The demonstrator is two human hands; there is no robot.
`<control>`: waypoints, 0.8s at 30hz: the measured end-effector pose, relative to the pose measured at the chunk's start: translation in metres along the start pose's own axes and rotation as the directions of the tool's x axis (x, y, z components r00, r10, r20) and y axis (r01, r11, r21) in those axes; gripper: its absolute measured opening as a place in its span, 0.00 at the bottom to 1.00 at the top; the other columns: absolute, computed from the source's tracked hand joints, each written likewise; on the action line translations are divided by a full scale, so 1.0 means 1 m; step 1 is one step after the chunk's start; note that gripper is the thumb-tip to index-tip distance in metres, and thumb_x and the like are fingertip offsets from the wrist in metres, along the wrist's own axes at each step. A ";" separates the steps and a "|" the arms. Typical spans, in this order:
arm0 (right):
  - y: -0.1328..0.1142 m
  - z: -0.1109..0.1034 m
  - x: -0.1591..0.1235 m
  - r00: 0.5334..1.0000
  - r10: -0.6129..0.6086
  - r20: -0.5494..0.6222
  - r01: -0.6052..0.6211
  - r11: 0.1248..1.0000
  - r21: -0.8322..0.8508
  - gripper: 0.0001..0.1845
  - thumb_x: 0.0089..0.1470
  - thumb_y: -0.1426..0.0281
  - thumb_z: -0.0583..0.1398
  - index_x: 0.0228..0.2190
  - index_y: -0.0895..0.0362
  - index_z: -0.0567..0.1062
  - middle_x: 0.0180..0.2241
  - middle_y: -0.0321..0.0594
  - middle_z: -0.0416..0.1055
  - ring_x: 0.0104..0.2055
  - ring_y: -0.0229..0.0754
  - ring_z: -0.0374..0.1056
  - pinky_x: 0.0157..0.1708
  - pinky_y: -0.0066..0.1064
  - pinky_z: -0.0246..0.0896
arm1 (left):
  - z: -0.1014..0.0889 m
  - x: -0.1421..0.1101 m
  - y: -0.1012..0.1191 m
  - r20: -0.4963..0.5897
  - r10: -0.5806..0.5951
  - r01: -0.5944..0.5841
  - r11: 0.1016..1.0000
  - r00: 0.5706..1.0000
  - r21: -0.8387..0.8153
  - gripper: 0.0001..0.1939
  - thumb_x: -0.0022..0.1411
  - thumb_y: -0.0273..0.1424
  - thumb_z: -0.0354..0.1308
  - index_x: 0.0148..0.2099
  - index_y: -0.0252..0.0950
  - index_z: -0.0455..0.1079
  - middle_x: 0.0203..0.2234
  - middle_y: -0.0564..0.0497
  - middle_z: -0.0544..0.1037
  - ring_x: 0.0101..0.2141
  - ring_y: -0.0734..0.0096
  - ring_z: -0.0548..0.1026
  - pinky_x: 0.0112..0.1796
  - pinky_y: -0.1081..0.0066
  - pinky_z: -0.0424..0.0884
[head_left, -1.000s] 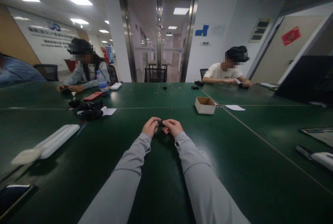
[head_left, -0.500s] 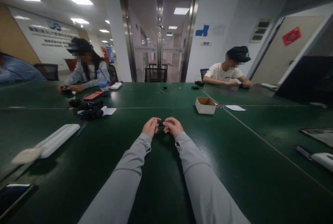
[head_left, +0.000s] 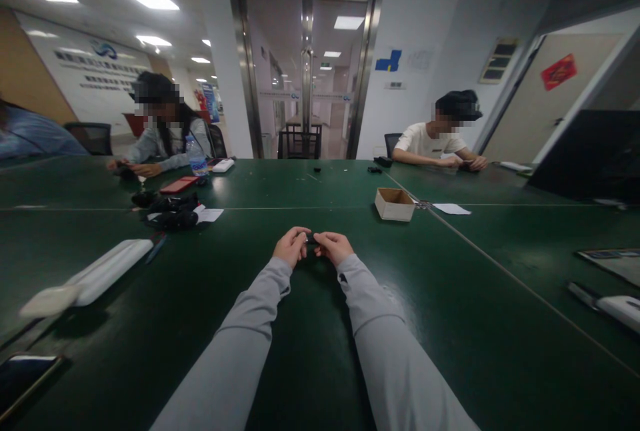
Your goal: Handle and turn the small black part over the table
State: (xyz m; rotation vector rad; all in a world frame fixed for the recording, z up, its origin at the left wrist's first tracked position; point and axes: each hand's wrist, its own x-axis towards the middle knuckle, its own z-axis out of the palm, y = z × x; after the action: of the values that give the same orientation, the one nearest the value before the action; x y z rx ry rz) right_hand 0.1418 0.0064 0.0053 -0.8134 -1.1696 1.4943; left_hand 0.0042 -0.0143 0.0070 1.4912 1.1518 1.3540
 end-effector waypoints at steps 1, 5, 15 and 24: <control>0.000 0.000 0.000 1.000 -0.001 -0.010 0.001 1.000 0.007 0.18 0.28 0.62 0.69 0.19 0.63 0.72 0.15 0.36 0.66 0.17 0.33 0.63 0.16 0.22 0.60 | 0.000 0.000 0.000 0.000 -0.010 0.010 1.000 1.000 0.005 0.17 0.55 0.40 0.46 0.40 0.32 0.65 0.10 0.58 0.62 0.11 0.80 0.59 0.15 0.79 0.55; 0.002 -0.001 0.001 1.000 -0.018 -0.025 0.019 0.999 0.036 0.18 0.26 0.64 0.70 0.19 0.62 0.72 0.17 0.35 0.66 0.18 0.34 0.63 0.16 0.23 0.61 | 0.000 0.000 0.001 -0.017 -0.033 0.034 0.999 0.999 0.012 0.14 0.54 0.35 0.47 0.41 0.35 0.65 0.15 0.57 0.66 0.13 0.81 0.61 0.16 0.79 0.56; 0.007 -0.005 0.004 1.000 -0.025 0.001 0.025 1.000 0.011 0.17 0.29 0.65 0.69 0.22 0.63 0.73 0.20 0.36 0.67 0.18 0.33 0.64 0.17 0.24 0.62 | -0.001 0.000 0.001 -0.054 -0.036 0.041 0.996 0.998 0.078 0.14 0.54 0.34 0.47 0.41 0.36 0.66 0.13 0.58 0.63 0.14 0.80 0.59 0.17 0.79 0.55; 0.005 -0.003 0.003 0.999 -0.038 -0.020 0.037 0.999 -0.015 0.16 0.28 0.65 0.69 0.20 0.62 0.73 0.25 0.37 0.67 0.18 0.33 0.63 0.17 0.25 0.61 | -0.001 -0.001 0.003 -0.042 -0.024 0.028 0.996 0.999 0.088 0.13 0.53 0.33 0.47 0.40 0.36 0.66 0.16 0.57 0.65 0.15 0.80 0.60 0.17 0.78 0.57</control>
State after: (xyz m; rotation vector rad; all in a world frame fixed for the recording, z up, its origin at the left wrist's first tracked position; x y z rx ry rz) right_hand 0.1424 0.0101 0.0001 -0.8108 -1.1764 1.4452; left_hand 0.0035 -0.0164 0.0095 1.5123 1.2676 1.3364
